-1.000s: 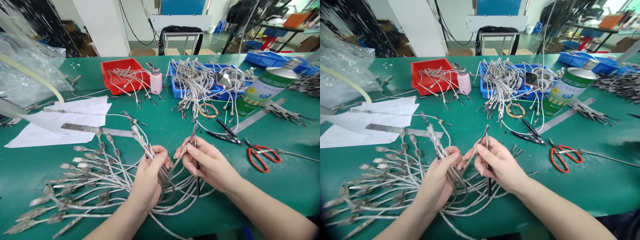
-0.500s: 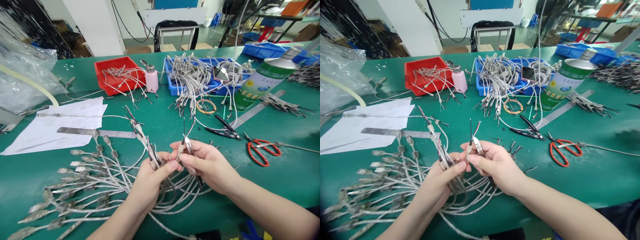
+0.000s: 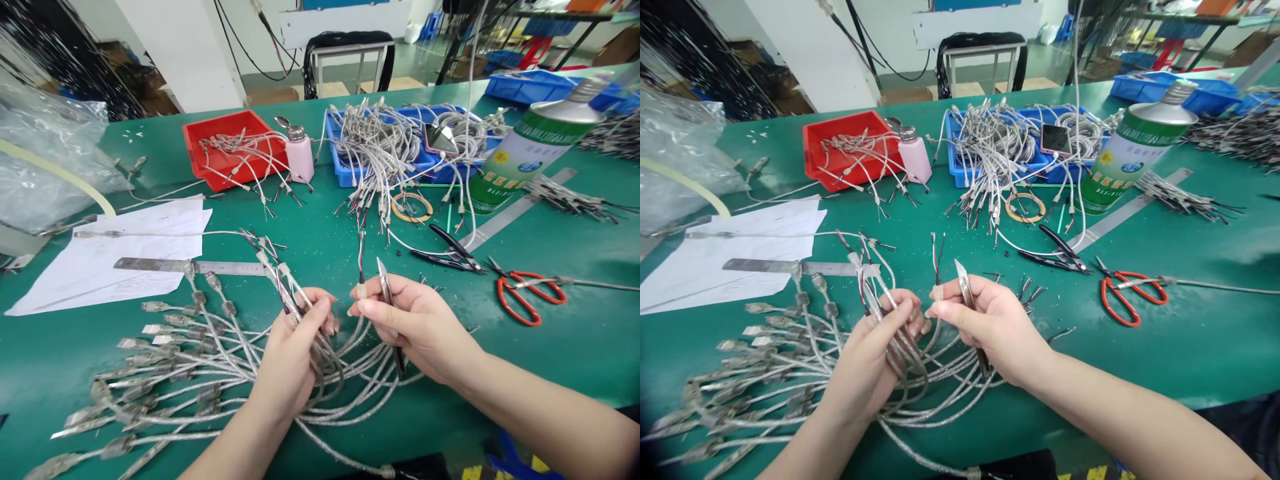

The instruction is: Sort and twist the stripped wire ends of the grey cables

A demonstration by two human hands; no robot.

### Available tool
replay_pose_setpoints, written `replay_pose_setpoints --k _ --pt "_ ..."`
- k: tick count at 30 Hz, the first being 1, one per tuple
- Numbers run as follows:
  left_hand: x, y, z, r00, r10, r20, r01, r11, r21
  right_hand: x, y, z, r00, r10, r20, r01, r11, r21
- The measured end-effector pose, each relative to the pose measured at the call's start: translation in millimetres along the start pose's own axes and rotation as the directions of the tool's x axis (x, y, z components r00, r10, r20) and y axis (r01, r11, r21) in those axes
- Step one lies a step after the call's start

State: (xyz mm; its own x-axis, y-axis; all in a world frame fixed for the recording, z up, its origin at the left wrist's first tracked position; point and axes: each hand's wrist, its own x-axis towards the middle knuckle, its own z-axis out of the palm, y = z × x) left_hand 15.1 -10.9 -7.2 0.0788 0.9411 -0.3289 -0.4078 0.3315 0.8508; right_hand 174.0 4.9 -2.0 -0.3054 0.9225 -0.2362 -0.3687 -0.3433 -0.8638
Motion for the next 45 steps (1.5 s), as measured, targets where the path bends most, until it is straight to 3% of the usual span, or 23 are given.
replay_pose_setpoints --k 5,9,11,13,16,19,22,26,38,42,45 --pt "1.7 -3.2 -4.8 0.989 -0.024 0.148 0.036 0.996 -0.079 -1.7 0.5 3.3 0.998 0.015 0.064 -0.014 1.0 -0.01" --pt "1.5 -3.8 -4.4 0.984 -0.051 0.173 0.07 0.992 -0.104 -3.0 1.8 7.2 0.993 0.002 0.115 0.007 0.997 -0.079" --pt "0.8 -2.2 -2.8 0.986 -0.034 0.164 0.062 0.984 -0.166 -4.3 0.0 6.9 0.993 -0.054 0.104 0.076 0.973 -0.218" --pt "-0.4 0.0 -1.0 0.989 0.007 0.146 0.024 0.978 -0.209 -5.8 -4.2 4.1 0.981 -0.171 0.094 0.195 0.873 -0.447" --pt "-2.4 2.7 1.3 0.99 0.059 0.128 -0.034 0.98 -0.194 -7.4 -12.4 -3.3 0.916 -0.365 0.165 0.369 0.608 -0.703" --pt "-4.2 3.0 2.0 0.995 0.052 0.081 -0.037 0.985 -0.168 -7.9 -18.4 -10.3 0.823 -0.476 0.31 0.521 0.415 -0.746" --pt "-5.6 2.1 1.0 0.999 0.051 -0.002 -0.051 0.996 -0.074 -8.1 -20.5 -13.1 0.776 -0.506 0.378 0.574 0.316 -0.756" --pt "-6.7 1.2 -2.3 0.998 0.069 -0.009 -0.068 0.997 0.029 -7.4 -19.9 -12.4 0.77 -0.494 0.404 0.577 0.27 -0.771" --pt "-6.9 4.7 -1.4 0.999 0.039 0.012 -0.04 0.998 0.045 -8.8 -18.8 -11.5 0.76 -0.466 0.454 0.577 0.163 -0.8" --pt "-9.4 5.0 0.2 1.0 0.027 0.003 -0.027 0.999 0.042 -8.9 -21.7 -11.9 0.764 -0.447 0.464 0.588 0.189 -0.786" --pt "-11.7 5.6 2.3 0.999 0.015 -0.047 -0.013 0.999 0.038 -8.7 -24.9 -13.2 0.798 -0.39 0.459 0.578 0.282 -0.766"
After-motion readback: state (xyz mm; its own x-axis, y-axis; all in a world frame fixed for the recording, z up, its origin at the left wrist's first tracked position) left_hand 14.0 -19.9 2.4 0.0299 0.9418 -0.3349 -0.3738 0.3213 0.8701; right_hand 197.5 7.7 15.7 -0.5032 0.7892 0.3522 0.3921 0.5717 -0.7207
